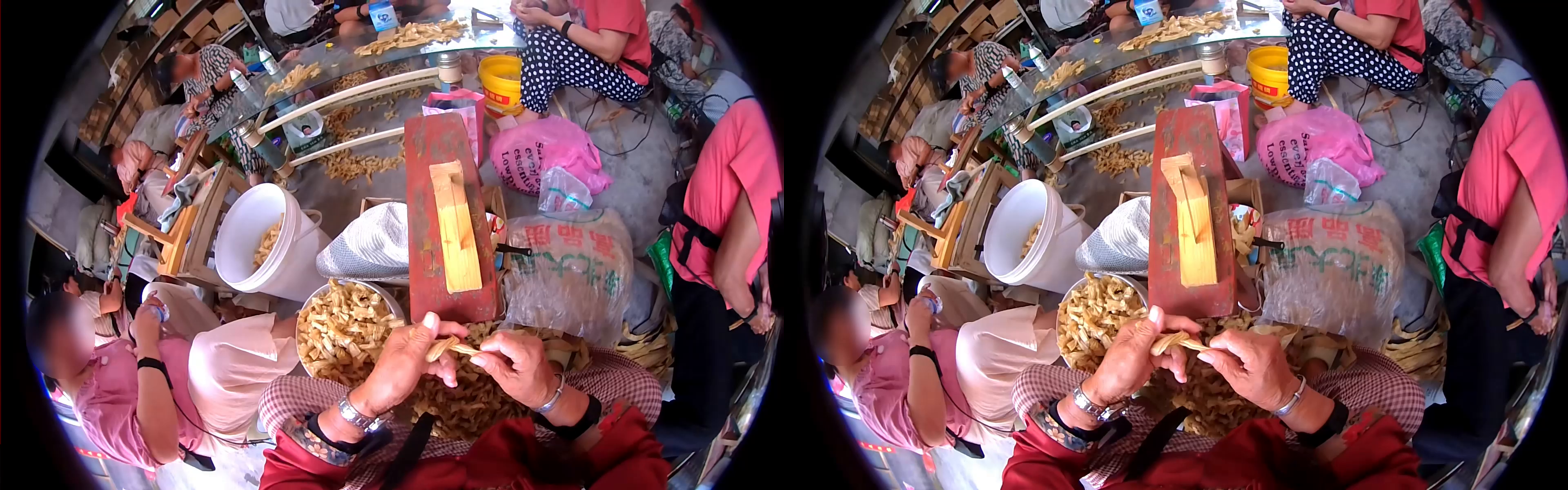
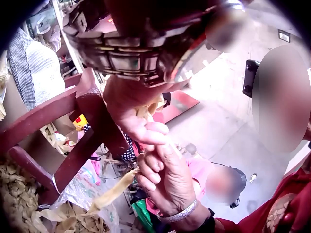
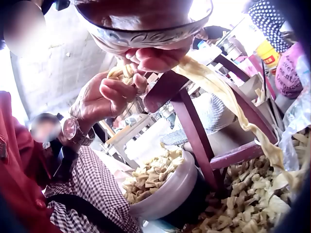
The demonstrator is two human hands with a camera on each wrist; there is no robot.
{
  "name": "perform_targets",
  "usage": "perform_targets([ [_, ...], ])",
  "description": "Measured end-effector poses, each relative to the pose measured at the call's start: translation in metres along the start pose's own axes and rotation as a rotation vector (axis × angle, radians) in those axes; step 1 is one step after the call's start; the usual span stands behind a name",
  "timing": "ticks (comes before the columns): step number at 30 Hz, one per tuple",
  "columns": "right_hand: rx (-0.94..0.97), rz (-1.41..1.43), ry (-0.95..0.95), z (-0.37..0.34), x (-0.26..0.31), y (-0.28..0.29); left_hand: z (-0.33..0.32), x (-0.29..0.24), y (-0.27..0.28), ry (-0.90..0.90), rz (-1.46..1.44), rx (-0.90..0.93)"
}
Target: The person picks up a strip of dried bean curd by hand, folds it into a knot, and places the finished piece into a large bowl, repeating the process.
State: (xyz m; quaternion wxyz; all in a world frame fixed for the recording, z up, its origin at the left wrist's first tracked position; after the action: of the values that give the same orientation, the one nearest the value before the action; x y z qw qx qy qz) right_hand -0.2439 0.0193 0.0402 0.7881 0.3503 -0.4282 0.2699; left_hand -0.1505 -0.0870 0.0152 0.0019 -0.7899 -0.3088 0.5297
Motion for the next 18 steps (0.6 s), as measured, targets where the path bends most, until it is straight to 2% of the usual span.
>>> perform_targets([
  [5,0.052,-0.001,-0.01,0.0,0.0,0.001,-0.002,-0.012,-0.006,-0.053,-0.18,0.08],
  [9,0.09,0.006,0.027,0.001,0.008,0.002,-0.004,-0.018,-0.003,-0.063,-0.172,0.124],
  [15,0.074,0.027,0.0,0.003,0.009,0.01,-0.006,-0.046,0.02,-0.232,-0.254,0.051],
  [17,0.062,0.006,-0.019,0.0,0.003,0.009,-0.004,-0.045,0.02,-0.182,-0.224,0.004],
  [18,0.037,0.01,-0.041,0.001,0.0,0.009,-0.002,-0.041,0.019,-0.168,-0.198,0.064],
])
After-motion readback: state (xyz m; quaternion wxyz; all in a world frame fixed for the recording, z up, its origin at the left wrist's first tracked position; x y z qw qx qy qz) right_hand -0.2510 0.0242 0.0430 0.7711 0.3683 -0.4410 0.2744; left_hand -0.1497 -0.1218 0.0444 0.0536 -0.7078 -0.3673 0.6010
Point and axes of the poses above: each hand's wrist, its own z-axis towards the middle knuckle, its own y-axis out of the back of the hand, x = y × z, the point moved 8 cm from there along z, towards the middle knuckle, and after that the axes turned 4 degrees about -x, right-handed, at the moved point
